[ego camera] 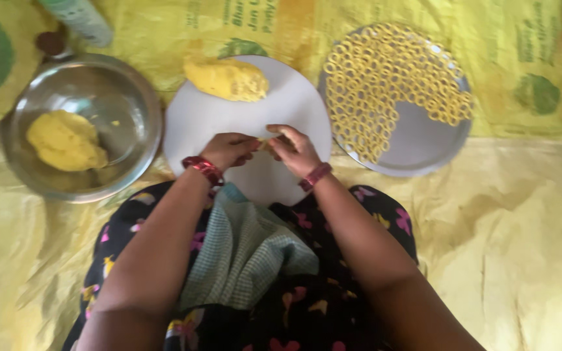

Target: The person sits on the floor and repeatedly pinches small pieces of yellow dough, rolls them into thin strips, and joins the ends to form rings. The finished rings are placed on a metal tray to the right.

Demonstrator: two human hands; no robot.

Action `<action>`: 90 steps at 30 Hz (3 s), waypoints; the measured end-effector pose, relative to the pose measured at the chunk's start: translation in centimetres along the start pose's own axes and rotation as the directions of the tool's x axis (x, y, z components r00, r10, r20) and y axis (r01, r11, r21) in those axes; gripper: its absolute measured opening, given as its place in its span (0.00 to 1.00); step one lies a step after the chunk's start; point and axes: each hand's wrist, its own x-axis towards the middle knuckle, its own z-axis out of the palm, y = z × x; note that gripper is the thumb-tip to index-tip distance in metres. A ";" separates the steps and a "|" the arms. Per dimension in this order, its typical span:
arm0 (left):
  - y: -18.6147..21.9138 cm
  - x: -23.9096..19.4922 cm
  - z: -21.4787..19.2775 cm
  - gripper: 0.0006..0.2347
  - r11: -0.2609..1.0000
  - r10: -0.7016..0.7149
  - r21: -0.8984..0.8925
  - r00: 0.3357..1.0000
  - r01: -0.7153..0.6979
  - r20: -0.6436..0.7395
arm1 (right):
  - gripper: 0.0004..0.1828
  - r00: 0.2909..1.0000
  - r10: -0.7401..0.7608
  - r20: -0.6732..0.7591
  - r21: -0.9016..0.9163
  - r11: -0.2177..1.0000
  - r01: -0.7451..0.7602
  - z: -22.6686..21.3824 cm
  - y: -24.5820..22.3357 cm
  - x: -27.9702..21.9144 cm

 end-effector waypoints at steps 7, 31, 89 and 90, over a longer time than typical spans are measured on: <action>-0.1 -1.2 0.5 0.17 0.978 -0.137 -0.142 0.984 0.152 0.113 | 0.19 0.991 0.105 -0.080 0.068 0.993 -0.100 -1.0 1.7 0.2; 3.2 -6.4 -1.0 0.22 0.774 -0.001 -0.619 0.977 0.136 0.214 | 0.16 0.983 0.038 -0.181 0.025 0.999 -0.034 -2.8 4.4 -0.1; 1.3 -2.3 -3.9 0.15 0.990 0.094 0.117 0.982 -0.075 -0.164 | 0.06 0.492 0.263 -0.830 -0.116 0.782 -0.613 -36.3 2.6 3.8; 1.3 -2.3 -4.0 0.15 0.992 0.078 0.115 0.982 -0.058 -0.174 | 0.06 0.485 0.254 -0.837 -0.121 0.778 -0.617 -36.3 2.6 3.8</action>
